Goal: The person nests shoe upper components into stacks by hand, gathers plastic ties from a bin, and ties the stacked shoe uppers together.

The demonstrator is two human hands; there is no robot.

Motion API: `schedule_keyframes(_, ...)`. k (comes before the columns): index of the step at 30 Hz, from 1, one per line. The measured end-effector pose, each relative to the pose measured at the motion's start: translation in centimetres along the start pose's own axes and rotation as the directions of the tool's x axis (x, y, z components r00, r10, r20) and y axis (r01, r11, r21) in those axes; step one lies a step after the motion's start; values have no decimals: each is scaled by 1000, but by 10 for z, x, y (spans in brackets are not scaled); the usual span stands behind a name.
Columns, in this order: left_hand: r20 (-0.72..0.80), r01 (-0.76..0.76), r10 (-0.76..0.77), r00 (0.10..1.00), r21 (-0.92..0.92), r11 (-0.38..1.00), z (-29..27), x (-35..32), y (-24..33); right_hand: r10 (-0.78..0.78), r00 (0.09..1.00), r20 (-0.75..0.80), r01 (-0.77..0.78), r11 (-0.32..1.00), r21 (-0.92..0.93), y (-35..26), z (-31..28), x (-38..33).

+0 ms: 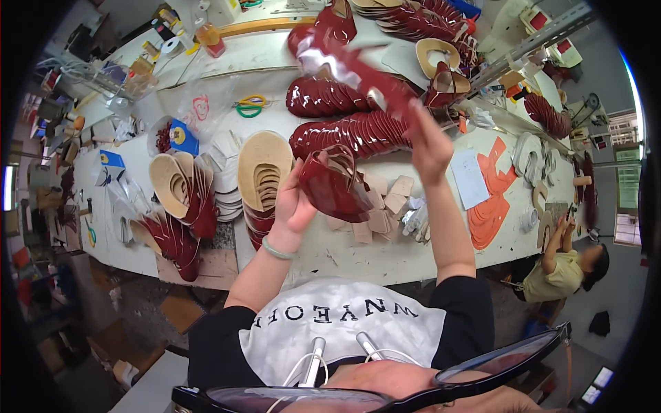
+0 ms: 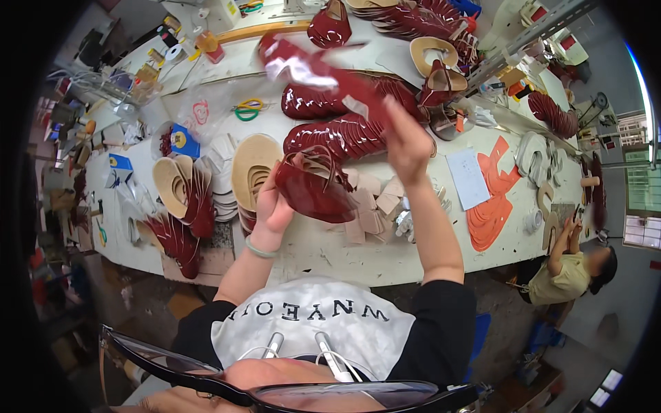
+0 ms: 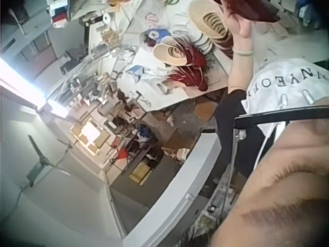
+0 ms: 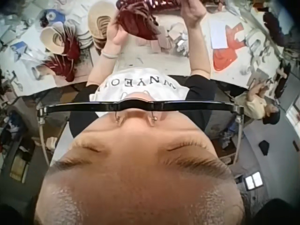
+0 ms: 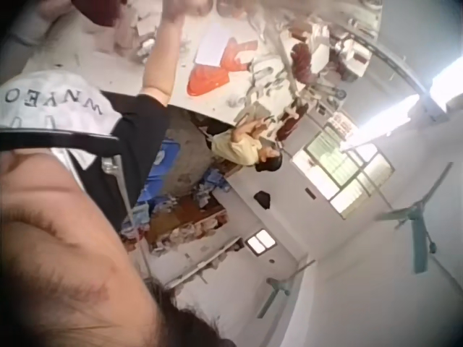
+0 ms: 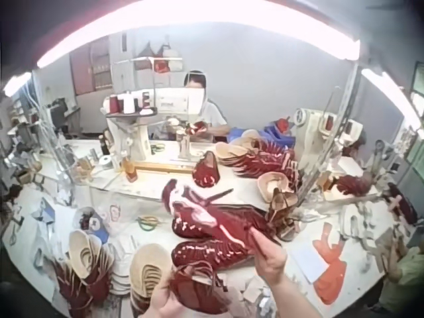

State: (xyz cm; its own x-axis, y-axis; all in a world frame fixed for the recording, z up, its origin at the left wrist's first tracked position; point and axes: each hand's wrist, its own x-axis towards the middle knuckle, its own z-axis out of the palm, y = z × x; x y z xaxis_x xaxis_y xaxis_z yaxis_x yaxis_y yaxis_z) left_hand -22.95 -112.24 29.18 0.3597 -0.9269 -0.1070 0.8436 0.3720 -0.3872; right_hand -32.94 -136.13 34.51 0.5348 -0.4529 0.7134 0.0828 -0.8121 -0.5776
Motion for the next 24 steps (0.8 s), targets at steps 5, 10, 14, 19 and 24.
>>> schedule_keyframes(5, 42, -19, 27, 999, -187, 982, 9, -41, -15, 148, 928, 341, -275, 891, 360, -22, -30, -102)
schedule_keyframes(10, -37, 28, -14, 999, 397, 917, 20, -75, -40, 167, 850, 500, -207, 978, 25, -34, -45, -148)
schedule_keyframes(14, -82, 43, 30, 996, 765, 643, 28, -92, -53, 608, 588, 534, -809, 418, 414, -100, -50, -121)
schedule_keyframes(19, -131, 127, -14, 991, 911, 392, 38, -102, -62, 366, 563, 741, -776, -74, 626, -125, -54, -115)
schedule_keyframes(24, -82, 77, 34, 996, 989, 124, 41, -107, -65, 436, 497, 750, -819, 520, 240, -145, -50, -93)
